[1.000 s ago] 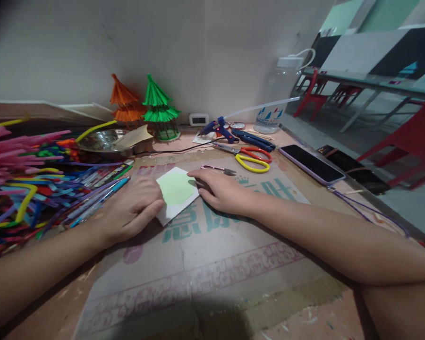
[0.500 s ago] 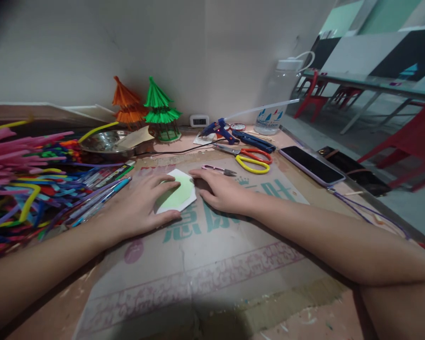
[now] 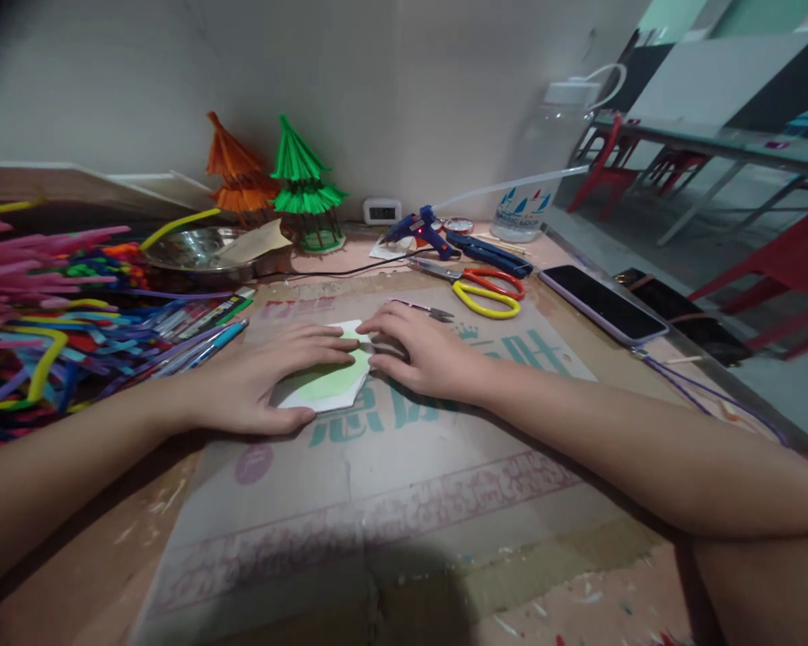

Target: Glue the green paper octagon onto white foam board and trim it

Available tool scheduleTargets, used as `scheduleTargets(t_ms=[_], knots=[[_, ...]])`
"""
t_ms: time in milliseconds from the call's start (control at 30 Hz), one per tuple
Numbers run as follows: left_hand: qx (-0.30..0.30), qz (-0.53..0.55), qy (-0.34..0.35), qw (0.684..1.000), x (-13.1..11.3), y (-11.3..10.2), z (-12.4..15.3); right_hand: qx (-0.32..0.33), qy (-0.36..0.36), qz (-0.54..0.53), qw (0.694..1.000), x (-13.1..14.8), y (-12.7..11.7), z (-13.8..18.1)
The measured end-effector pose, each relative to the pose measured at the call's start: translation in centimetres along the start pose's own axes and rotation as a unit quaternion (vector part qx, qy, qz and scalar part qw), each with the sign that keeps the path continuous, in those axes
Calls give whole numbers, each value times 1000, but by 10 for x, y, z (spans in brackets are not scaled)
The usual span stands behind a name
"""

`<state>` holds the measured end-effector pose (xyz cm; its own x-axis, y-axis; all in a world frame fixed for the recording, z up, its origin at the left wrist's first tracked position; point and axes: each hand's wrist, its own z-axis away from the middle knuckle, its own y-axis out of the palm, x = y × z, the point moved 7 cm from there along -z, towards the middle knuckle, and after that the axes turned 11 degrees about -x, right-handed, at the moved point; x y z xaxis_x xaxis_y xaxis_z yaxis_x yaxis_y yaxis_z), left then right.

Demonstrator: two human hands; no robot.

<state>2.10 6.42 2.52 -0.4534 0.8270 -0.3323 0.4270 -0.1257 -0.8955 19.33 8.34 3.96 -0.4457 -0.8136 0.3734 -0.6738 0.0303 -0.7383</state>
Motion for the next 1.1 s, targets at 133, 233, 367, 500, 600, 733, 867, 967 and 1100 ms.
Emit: scheduleTargets(t_ms=[133, 233, 367, 500, 600, 733, 867, 967, 1100], knots=[[3, 10, 33, 999, -9, 5, 0, 38, -14, -17, 999, 2, 4, 2], [-21, -49, 32, 998, -7, 2, -2, 62, -3, -21, 998, -1, 7, 3], [-77, -131, 15, 988, 2, -10, -5, 11, 35, 14, 999, -15, 3, 1], [-83, -150, 19, 985, 3, -11, -6, -11, 86, 29, 996, -27, 1, 0], [-87, -145, -1, 986, 0, -11, -7, -8, 81, 34, 996, -26, 1, 0], [-79, -161, -33, 983, -4, -11, -10, 0, 62, 27, 998, -18, 0, -1], [-60, -195, -18, 979, -6, -10, -10, 7, 54, 17, 998, -14, 0, -1], [-65, -203, -1, 977, -6, -10, -10, 7, 45, 17, 999, -13, 1, -1], [-77, -222, 21, 972, -6, -10, -9, 10, 41, 20, 999, -13, 2, -2]])
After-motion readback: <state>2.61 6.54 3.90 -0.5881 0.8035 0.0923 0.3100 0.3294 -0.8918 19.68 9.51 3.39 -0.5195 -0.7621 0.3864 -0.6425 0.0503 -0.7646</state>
